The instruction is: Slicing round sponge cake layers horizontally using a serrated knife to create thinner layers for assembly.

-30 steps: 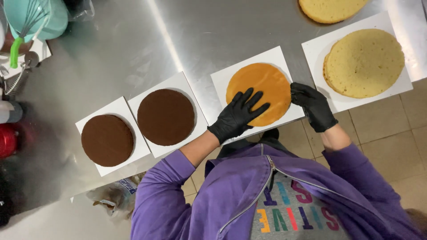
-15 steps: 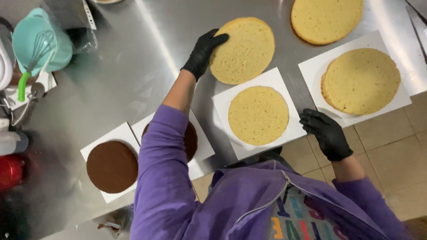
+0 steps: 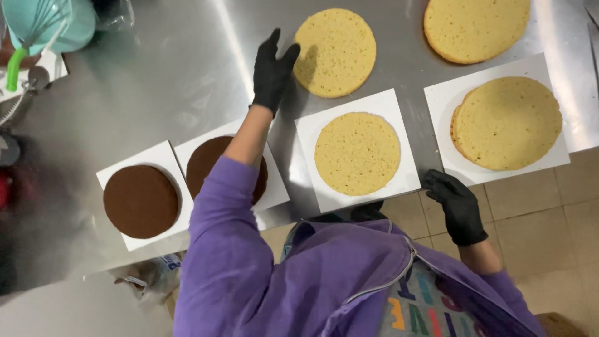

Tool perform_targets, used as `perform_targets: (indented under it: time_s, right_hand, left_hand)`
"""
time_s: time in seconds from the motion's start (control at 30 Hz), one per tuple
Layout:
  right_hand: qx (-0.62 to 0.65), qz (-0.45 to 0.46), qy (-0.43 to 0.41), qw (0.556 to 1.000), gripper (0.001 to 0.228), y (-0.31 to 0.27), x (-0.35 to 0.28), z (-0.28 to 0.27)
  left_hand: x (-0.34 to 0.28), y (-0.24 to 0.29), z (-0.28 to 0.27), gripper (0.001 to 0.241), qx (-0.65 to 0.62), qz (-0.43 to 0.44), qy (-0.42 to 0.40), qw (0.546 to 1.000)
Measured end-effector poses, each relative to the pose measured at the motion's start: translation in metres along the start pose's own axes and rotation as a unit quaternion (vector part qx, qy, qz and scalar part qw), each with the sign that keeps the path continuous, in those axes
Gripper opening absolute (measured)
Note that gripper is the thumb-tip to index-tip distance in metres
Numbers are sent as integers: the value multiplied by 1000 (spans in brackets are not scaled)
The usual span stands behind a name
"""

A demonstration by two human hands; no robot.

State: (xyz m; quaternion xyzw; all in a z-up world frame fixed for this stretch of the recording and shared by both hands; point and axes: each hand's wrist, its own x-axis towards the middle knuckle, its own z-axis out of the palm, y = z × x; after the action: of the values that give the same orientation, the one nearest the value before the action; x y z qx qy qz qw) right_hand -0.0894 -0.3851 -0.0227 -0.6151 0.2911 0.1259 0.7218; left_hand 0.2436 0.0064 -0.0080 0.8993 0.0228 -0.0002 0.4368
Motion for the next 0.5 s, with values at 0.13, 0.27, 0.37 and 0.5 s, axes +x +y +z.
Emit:
perform_targets:
  time_s: [0.13, 0.27, 0.37, 0.5]
  right_hand:
    - [-45, -95, -34, 994, 40, 13, 14, -4]
    - [-55, -97, -88, 990, 42, 24, 22, -13]
    - [-109, -74, -104, 986, 50, 23, 27, -11]
    - [-104, -111, -105, 983, 52, 38, 44, -26]
  left_hand:
    - [-167, -9, 0, 65, -303, -101, -30, 947]
    - [-283, -30, 32, 53, -428, -250, -14, 868]
    - [-294, -51, 58, 50, -482, -238, 9, 843]
    - [-283, -62, 74, 49, -484, -294, 31, 824]
